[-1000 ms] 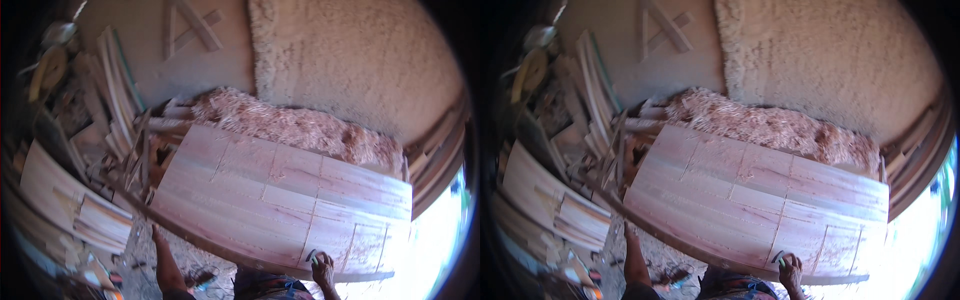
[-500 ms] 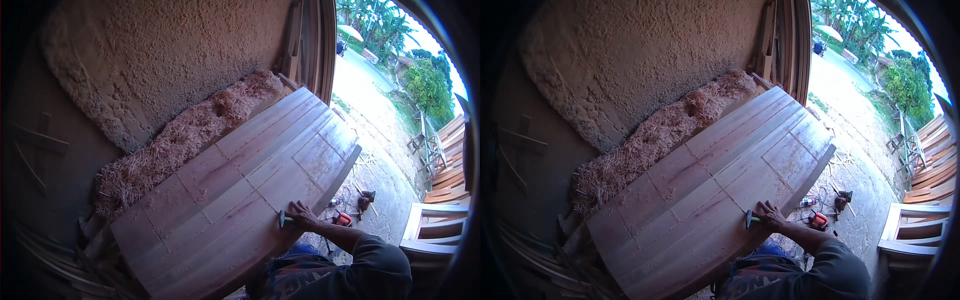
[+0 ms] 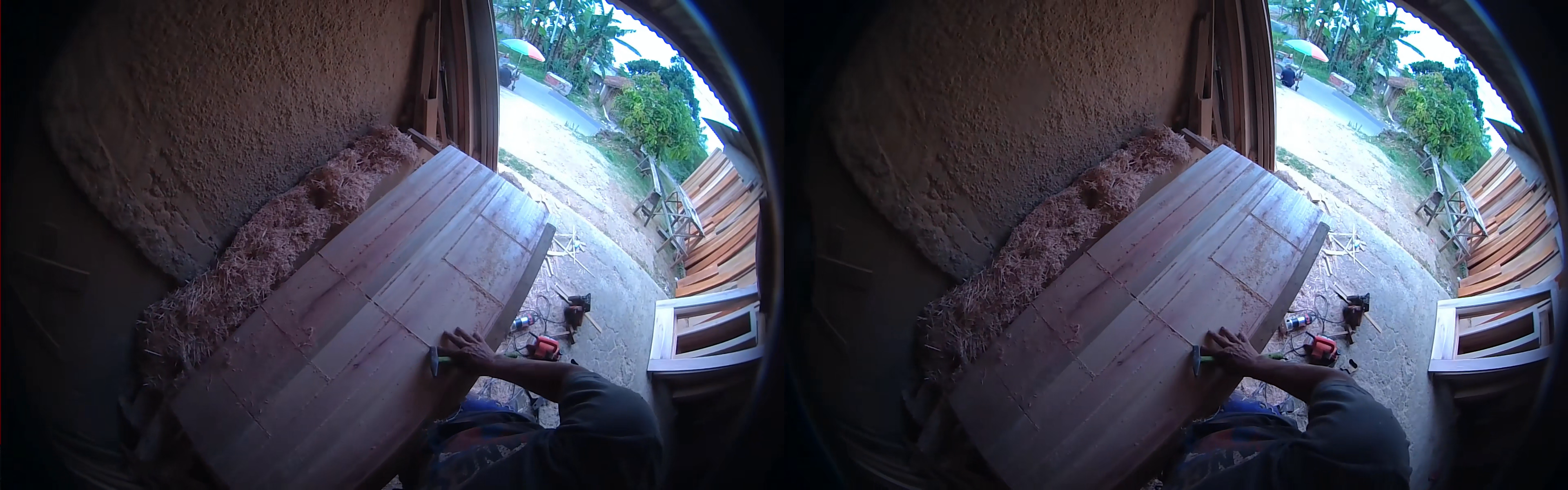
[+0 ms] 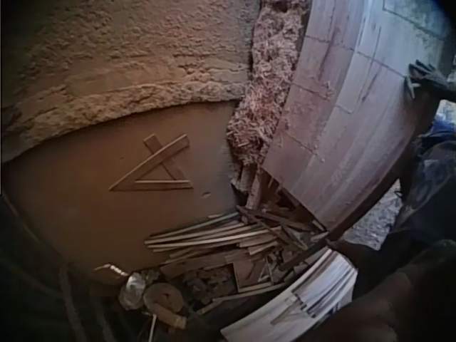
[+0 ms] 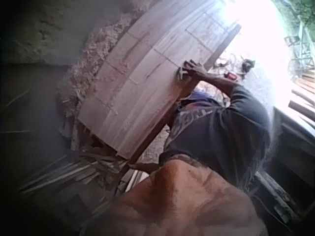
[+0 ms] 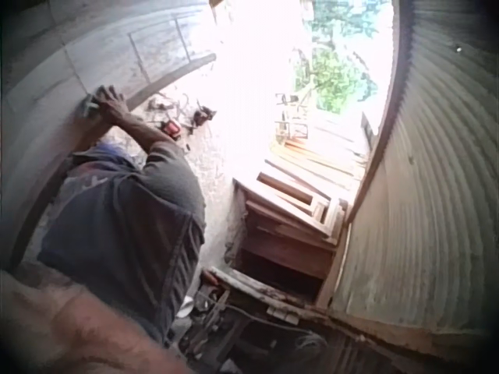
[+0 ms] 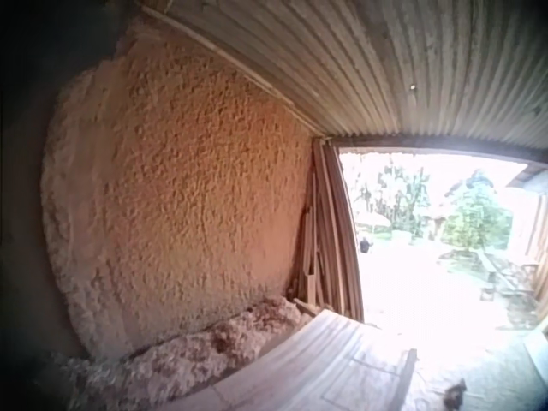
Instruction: The person uses a handheld router to shape a wooden board along a guide, taps a wooden strip with a hammer to align it, and uses a tape measure to check the dimensions.
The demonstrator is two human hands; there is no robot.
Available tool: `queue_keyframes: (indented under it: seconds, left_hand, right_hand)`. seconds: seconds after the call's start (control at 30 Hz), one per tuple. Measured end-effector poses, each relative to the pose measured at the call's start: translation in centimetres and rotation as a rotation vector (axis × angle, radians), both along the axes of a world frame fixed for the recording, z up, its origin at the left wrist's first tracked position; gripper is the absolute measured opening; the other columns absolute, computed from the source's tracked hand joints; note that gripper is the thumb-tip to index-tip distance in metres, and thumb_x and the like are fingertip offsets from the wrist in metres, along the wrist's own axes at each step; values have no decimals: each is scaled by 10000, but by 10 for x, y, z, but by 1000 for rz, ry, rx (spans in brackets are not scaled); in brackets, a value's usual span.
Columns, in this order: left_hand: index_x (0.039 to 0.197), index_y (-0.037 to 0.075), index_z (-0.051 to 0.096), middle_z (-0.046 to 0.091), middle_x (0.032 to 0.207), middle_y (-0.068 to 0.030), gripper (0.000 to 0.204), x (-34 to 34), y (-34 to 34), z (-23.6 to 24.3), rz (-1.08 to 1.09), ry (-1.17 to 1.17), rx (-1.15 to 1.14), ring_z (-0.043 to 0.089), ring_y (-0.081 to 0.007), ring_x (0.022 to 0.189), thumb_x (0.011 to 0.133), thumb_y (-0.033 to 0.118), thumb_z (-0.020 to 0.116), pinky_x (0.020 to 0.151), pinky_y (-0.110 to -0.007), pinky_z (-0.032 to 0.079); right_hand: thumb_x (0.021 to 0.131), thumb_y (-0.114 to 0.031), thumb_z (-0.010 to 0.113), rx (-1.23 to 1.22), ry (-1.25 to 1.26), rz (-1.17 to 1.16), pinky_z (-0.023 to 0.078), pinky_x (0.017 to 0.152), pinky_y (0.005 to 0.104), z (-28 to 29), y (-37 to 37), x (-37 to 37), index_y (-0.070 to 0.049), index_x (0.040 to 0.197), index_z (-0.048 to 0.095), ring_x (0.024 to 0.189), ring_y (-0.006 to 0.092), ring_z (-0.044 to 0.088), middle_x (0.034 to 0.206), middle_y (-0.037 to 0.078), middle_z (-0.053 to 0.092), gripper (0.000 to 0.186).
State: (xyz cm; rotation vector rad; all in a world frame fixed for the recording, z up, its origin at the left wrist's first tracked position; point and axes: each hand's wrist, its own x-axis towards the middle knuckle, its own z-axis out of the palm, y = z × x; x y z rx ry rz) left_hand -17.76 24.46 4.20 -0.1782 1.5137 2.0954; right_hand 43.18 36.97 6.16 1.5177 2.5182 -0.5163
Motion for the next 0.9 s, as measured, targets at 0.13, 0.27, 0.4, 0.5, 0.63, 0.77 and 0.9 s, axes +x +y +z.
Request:
queue_keyframes:
  seconds: [0.13,0.27,0.4,0.5,0.63,0.77,0.9]
  left_hand:
    - [1464,163,439,439,1485,-66,695,4,8,5,0,-5,-5,400,-266,1344,908,553,585,1026,-483,398]
    - [1464,161,439,433,1488,-67,691,9,17,6,2,-3,-12,396,-267,1346,909,544,589,1027,-485,399]
    - [1464,159,438,428,1492,-68,687,3,5,11,51,12,-25,393,-267,1348,910,534,593,1027,-487,400]
    - [1464,158,438,424,1494,-69,684,-5,-7,13,91,10,-38,390,-267,1349,911,527,596,1027,-488,401]
    - [1464,156,437,418,1498,-70,680,-16,-35,15,157,-1,-31,387,-268,1351,912,518,600,1028,-490,402]
    - [1464,154,437,413,1501,-70,676,-24,-57,28,211,22,-23,384,-268,1352,913,508,604,1028,-493,402]
    - [1464,152,437,408,1505,-71,672,-19,-69,34,241,22,-2,380,-268,1354,914,499,608,1029,-495,403]
  right_hand:
    - [964,-282,527,52,164,280,200,1179,578,-10,17,-82,-266,1471,438,1506,308,178,1614,93,246,515]
    - [952,-314,555,-32,458,500,186,1169,598,-39,19,-203,-203,1495,394,1506,323,166,1604,136,249,578]
    - [931,-339,569,-56,365,513,156,1179,605,-26,1,-268,-283,1488,401,1519,324,104,1633,133,151,584]
    - [915,-335,574,-87,297,531,142,1183,610,-11,0,-272,-333,1479,405,1522,325,89,1643,125,107,589]
    - [895,-268,549,-85,303,536,121,1181,612,-10,3,-274,-351,1484,407,1522,342,88,1641,127,138,611]
    - [890,-278,575,15,355,521,198,1134,619,-9,4,-276,-349,1462,442,1509,350,153,1621,139,201,592]
    - [921,-285,556,-36,365,601,253,1134,564,-15,12,-271,-338,1434,485,1473,361,227,1572,137,294,520]
